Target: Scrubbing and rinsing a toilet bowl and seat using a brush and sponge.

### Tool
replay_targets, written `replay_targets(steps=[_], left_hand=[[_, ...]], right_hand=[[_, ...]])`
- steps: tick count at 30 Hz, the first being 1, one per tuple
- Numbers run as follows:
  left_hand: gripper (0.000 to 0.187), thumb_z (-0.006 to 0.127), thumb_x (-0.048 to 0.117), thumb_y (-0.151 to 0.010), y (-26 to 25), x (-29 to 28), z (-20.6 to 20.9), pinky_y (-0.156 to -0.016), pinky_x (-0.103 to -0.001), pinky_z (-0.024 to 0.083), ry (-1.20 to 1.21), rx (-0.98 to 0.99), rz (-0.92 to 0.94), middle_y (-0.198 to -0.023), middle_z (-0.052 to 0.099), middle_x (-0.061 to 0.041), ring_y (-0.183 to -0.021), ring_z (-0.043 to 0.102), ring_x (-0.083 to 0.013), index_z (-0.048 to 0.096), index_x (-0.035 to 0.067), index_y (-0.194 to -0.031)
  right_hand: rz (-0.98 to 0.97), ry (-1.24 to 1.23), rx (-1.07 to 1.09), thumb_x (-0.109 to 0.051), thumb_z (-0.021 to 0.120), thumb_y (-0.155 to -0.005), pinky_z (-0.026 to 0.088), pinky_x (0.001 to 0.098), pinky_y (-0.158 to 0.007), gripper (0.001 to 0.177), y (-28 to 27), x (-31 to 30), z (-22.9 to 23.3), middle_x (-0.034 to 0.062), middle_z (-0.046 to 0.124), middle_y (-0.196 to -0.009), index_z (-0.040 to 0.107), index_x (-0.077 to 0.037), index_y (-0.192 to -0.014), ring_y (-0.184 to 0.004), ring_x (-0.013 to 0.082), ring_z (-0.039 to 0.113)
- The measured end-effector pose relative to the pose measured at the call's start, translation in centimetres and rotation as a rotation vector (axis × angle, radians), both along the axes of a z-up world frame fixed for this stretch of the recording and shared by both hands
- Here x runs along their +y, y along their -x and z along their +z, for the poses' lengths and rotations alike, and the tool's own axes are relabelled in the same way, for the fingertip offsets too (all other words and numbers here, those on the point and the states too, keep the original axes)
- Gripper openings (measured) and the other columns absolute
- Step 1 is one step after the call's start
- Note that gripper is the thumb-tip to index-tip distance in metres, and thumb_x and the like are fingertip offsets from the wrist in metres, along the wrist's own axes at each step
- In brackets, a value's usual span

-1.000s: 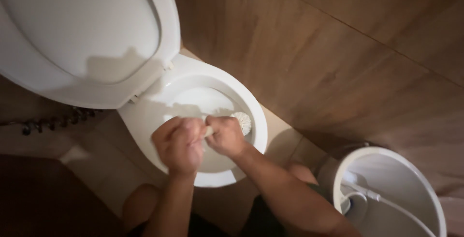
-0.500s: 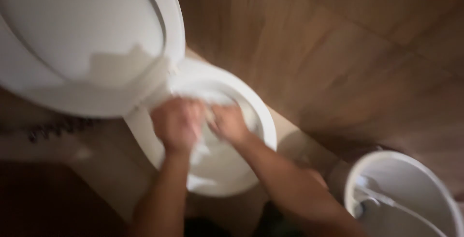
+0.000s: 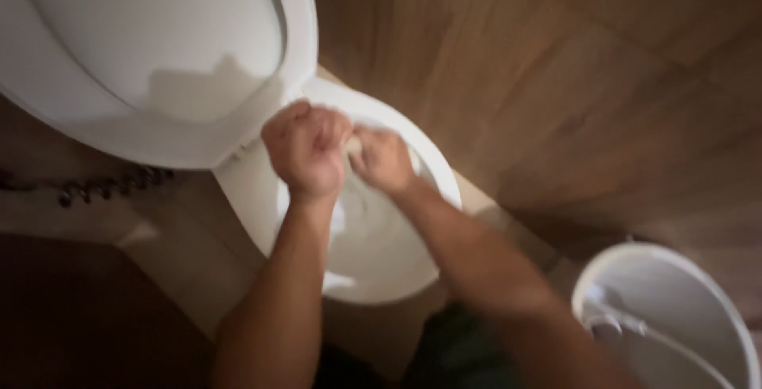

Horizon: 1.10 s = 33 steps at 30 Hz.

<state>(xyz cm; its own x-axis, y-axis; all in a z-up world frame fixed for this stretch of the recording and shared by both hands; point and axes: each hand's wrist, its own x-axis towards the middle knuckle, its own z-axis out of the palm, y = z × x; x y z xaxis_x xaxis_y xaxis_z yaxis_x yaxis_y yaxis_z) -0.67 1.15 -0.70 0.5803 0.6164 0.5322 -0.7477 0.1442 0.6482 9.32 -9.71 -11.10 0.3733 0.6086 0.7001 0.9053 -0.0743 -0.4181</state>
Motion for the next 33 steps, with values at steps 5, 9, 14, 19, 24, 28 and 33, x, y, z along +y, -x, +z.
replay_targets(steps=[5,9,14,19,24,28,33], left_hand=[[0.041,0.055,0.005,-0.084,2.2,-1.4,1.7,-0.037,-0.036,0.029,0.075,-0.198,-0.318,-0.045,0.017,-0.002,-0.034,0.019,-0.0190,0.029,0.011,-0.053],[0.046,0.042,0.017,-0.102,-1.4,2.3,-1.3,-0.048,-0.038,0.042,-0.176,-0.236,0.057,-0.050,0.032,-0.006,-0.042,0.043,-0.0221,0.043,0.005,-0.057],[0.023,0.064,0.006,-0.084,5.2,-5.8,6.5,-0.050,-0.030,0.042,-0.181,0.251,-0.439,-0.057,0.042,0.002,-0.053,0.044,-0.0127,0.054,0.003,-0.063],[0.030,0.061,0.006,-0.088,2.7,0.1,4.1,-0.073,-0.030,0.046,-0.672,0.129,-0.190,-0.055,0.051,-0.002,-0.049,0.049,-0.0183,0.057,0.008,-0.058],[0.033,0.065,0.001,-0.083,4.5,5.8,0.3,-0.073,-0.028,0.046,-0.842,0.253,-0.081,-0.050,0.048,-0.002,-0.044,0.047,-0.0203,0.053,0.009,-0.053],[0.027,0.063,0.003,-0.083,1.0,4.5,1.1,-0.053,-0.034,0.043,-0.890,0.308,-0.033,-0.047,0.042,-0.008,-0.040,0.047,-0.0302,0.056,0.008,-0.057],[0.035,0.062,0.000,-0.078,-1.2,4.1,3.4,-0.042,-0.029,0.036,-0.923,0.260,-0.096,-0.040,0.034,0.000,-0.037,0.031,-0.0168,0.042,0.013,-0.051]], right_hand=[[-0.037,0.106,0.136,-0.040,0.054,-0.097,0.054,0.0413,-0.056,0.027,2.5,-2.5,-1.8,0.0063,0.067,-0.065,0.064,-0.018,-0.086,-0.061,0.0322,0.069],[-0.102,0.001,-0.082,-0.039,0.061,-0.093,0.057,0.0488,-0.058,0.028,-0.5,1.9,-1.7,0.0102,0.070,-0.073,0.067,-0.013,-0.104,-0.066,0.0352,0.071],[0.052,-0.288,-0.034,-0.019,0.072,-0.094,0.054,0.0333,-0.052,0.012,2.0,-3.4,-8.7,0.0002,0.062,-0.062,0.080,-0.013,-0.087,-0.050,0.0261,0.061],[0.171,-0.288,-0.167,-0.038,0.042,-0.105,0.054,0.0470,-0.055,0.044,1.1,3.0,-10.5,0.0121,0.062,-0.076,0.073,-0.007,-0.111,-0.062,0.0331,0.062],[0.166,-0.250,0.062,-0.035,0.043,-0.103,0.053,0.0444,-0.056,0.039,9.1,10.5,-10.0,0.0113,0.061,-0.076,0.070,-0.007,-0.107,-0.063,0.0305,0.060],[0.206,-0.218,0.343,-0.031,0.045,-0.101,0.051,0.0414,-0.056,0.033,5.2,8.4,-6.2,0.0103,0.060,-0.075,0.067,-0.007,-0.103,-0.064,0.0275,0.058],[0.253,-0.183,0.592,-0.027,0.047,-0.099,0.049,0.0385,-0.057,0.027,7.2,10.3,-3.2,0.0093,0.059,-0.075,0.064,-0.006,-0.099,-0.065,0.0245,0.056]])
